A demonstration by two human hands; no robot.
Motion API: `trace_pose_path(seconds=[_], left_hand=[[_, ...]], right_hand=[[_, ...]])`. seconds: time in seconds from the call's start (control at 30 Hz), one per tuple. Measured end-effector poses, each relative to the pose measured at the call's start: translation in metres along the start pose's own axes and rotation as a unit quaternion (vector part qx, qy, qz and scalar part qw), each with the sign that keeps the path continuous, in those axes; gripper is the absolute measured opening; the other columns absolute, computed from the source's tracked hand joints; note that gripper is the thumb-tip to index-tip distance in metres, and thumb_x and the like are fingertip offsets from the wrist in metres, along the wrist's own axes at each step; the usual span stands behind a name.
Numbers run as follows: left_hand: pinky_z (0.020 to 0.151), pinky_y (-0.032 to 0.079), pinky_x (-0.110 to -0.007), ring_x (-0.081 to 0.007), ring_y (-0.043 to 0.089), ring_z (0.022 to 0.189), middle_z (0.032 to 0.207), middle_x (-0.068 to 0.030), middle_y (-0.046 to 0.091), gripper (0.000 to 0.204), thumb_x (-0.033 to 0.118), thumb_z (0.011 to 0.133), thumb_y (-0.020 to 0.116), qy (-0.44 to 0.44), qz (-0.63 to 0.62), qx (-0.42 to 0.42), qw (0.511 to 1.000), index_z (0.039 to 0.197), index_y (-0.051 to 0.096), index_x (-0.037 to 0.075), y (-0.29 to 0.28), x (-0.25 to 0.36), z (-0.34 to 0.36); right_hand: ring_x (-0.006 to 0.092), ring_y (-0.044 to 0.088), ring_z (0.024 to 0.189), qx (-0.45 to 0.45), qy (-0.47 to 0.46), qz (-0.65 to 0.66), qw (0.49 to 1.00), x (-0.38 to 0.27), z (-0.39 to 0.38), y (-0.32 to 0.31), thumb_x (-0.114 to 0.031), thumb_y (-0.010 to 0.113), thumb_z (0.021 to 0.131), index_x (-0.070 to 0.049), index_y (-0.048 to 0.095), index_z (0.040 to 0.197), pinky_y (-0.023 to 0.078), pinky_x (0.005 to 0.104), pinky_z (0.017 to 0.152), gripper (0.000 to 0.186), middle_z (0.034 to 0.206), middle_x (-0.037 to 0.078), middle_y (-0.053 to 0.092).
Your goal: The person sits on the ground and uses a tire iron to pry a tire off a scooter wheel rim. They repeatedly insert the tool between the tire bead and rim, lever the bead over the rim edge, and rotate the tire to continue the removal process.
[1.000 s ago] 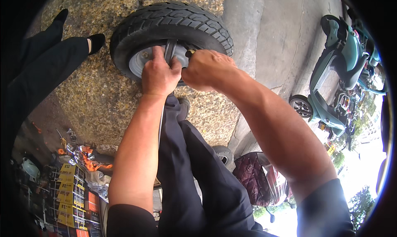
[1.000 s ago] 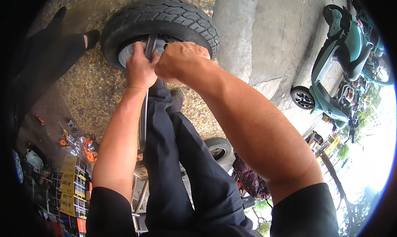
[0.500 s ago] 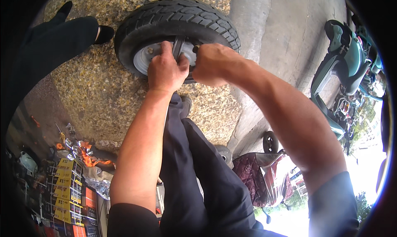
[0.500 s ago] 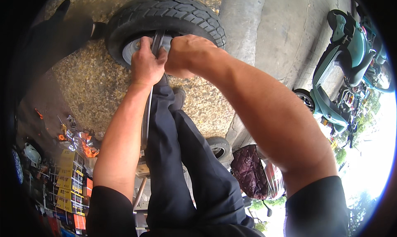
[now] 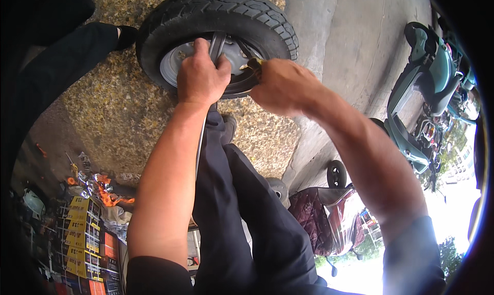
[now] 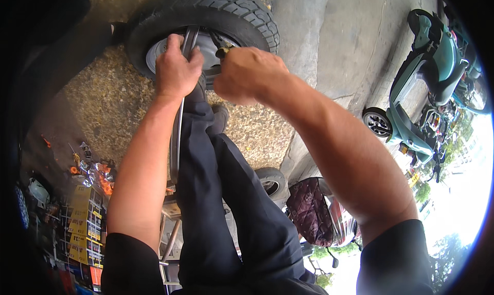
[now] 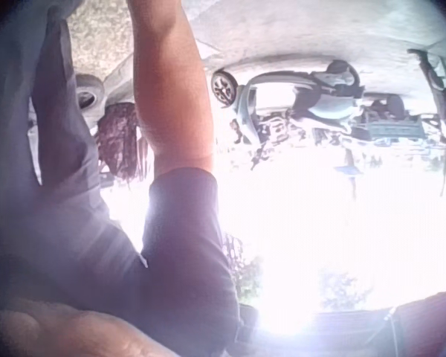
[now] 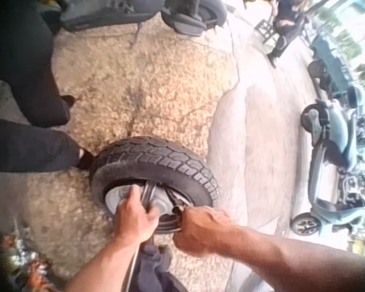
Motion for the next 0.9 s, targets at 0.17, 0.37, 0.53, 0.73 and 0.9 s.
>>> trace_pose_path(seconds=[0.17, 0.37, 0.53, 0.73, 0.9], left_hand=[[0.070, 0.055, -0.055, -0.0478, 0.068, 0.077, 0.077, -0.0284, 0.068, 0.033, 0.025, 0.085, 0.067, 0.015, -0.008, 0.013, 1.000, 0.104, 0.052, 0.002, -0.001, 0.000, 0.000], [0.075, 0.054, -0.054, -0.0479, 0.068, 0.082, 0.081, -0.0281, 0.069, 0.034, 0.026, 0.086, 0.067, 0.021, 0.015, 0.016, 1.000, 0.104, 0.053, 0.001, -0.004, 0.002, 0.001], [0.077, 0.054, -0.054, -0.0484, 0.068, 0.085, 0.082, -0.0283, 0.069, 0.035, 0.026, 0.086, 0.066, 0.019, 0.026, 0.010, 0.999, 0.107, 0.054, 0.000, -0.003, 0.004, 0.002], [0.078, 0.054, -0.053, -0.0482, 0.068, 0.086, 0.086, -0.0301, 0.069, 0.035, 0.025, 0.087, 0.066, 0.030, 0.029, 0.028, 0.999, 0.106, 0.054, -0.001, -0.008, 0.008, 0.002], [0.078, 0.054, -0.049, -0.0439, 0.069, 0.084, 0.084, -0.0242, 0.070, 0.031, 0.023, 0.084, 0.072, 0.007, 0.019, 0.025, 0.999, 0.101, 0.059, 0.001, -0.008, 0.005, 0.003]], right_hand=[[0.0409, 0.070, 0.092, 0.029, -0.034, 0.009, 0.999, 0.006, -0.011, 0.020, -0.022, 0.055, 0.078, 0.007, 0.070, 0.090, 0.054, 0.0473, 0.084, 0.035, 0.090, 0.027, 0.069], [0.0336, 0.071, 0.101, 0.026, -0.007, 0.028, 0.999, 0.001, 0.017, 0.017, -0.022, 0.055, 0.081, 0.001, 0.075, 0.100, 0.054, 0.0409, 0.090, 0.035, 0.103, 0.020, 0.073], [0.0363, 0.069, 0.101, 0.014, 0.003, 0.031, 0.999, 0.000, 0.019, 0.020, -0.021, 0.052, 0.081, 0.003, 0.074, 0.098, 0.053, 0.0430, 0.089, 0.037, 0.104, 0.022, 0.072], [0.0342, 0.070, 0.100, 0.061, 0.002, 0.032, 0.998, -0.004, 0.022, 0.011, -0.021, 0.053, 0.081, 0.003, 0.074, 0.096, 0.054, 0.0425, 0.088, 0.036, 0.100, 0.020, 0.073], [0.0341, 0.071, 0.099, 0.056, 0.004, 0.004, 0.998, -0.005, 0.023, 0.013, -0.021, 0.052, 0.081, 0.002, 0.074, 0.095, 0.054, 0.0426, 0.088, 0.035, 0.098, 0.020, 0.073]])
Point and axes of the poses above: each hand's wrist, its own z-axis towards the middle knuckle, its own y-axis out of the palm, x = y × z, the point moved 10 cm from there along z, towards the middle knuckle
